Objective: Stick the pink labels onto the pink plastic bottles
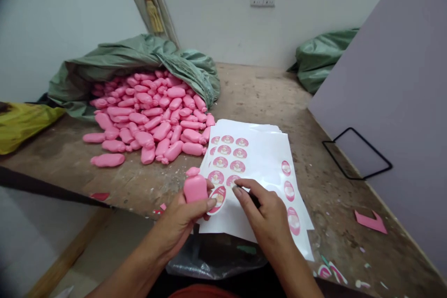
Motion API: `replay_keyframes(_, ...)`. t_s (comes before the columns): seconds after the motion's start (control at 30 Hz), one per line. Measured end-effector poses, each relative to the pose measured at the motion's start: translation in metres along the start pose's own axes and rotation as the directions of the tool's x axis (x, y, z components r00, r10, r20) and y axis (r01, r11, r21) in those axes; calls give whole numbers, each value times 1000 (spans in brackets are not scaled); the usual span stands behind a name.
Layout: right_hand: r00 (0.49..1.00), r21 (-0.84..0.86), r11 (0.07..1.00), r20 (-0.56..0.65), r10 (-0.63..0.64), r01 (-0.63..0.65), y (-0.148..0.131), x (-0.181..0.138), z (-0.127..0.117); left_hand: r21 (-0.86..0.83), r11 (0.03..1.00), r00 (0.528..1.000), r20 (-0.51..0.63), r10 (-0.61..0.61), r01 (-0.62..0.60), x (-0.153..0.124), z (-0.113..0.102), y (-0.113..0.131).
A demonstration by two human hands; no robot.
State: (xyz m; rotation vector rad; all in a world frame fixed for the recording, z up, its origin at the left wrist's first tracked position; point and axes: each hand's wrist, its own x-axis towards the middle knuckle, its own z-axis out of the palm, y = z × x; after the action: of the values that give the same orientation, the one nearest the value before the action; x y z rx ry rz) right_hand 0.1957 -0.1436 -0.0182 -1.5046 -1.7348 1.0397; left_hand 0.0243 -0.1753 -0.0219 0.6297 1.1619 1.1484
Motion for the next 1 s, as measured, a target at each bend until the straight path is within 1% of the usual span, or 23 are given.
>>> replay_keyframes(0.07, 998, -96, 994, -34, -54, 51, -1, -5, 2, 0, 1000, 1000, 17, 14, -14, -1, 2, 1)
replay_keyframes(0.17, 993, -150, 984, -58, -103, 93, -4, -9, 8, -2, 999, 998, 56, 32, -32, -2, 5, 0)
replay_keyframes(0.23, 995, -95, 992, -50, -85, 80, -5, -9, 9, -5, 1000, 998, 59, 30, -30, -2, 6, -2)
replay_keyframes(0.3, 999, 44, 998, -28, -34, 35, -6, -7, 8, -19, 1000, 996, 85, 12, -10, -3, 6, -2)
replay_keyframes(0.37, 1000, 184, 983, -2, 13, -13, -5, -5, 7, -44, 999, 993, 115, -11, 16, -3, 5, -1)
replay_keyframes(0.43, 999, 261, 965, 17, 37, -40, -5, -4, 5, -84, 995, 989, 141, -44, 56, -3, 4, 0)
replay_keyframes(0.53, 998, 299, 953, 57, 38, -53, -7, -5, 4, -148, 983, 977, 198, -81, 111, -2, 1, -1)
replay_keyframes(0.6, 994, 323, 943, 102, 43, -74, -10, -7, 3, -156, 983, 978, 200, -61, 93, -2, -1, -2)
replay_keyframes(0.73, 983, 361, 924, 171, 73, -131, -18, -10, -3, -140, 989, 985, 168, -31, 55, -3, -2, -4)
replay_keyframes(0.9, 961, 300, 950, 277, -1, -86, -23, -11, 1, -263, 949, 967, 228, -114, 174, -6, 2, -1)
replay_keyframes(1.0, 947, 325, 938, 320, 13, -123, -23, -11, 6, -270, 945, 966, 226, -125, 185, -5, 4, -3)
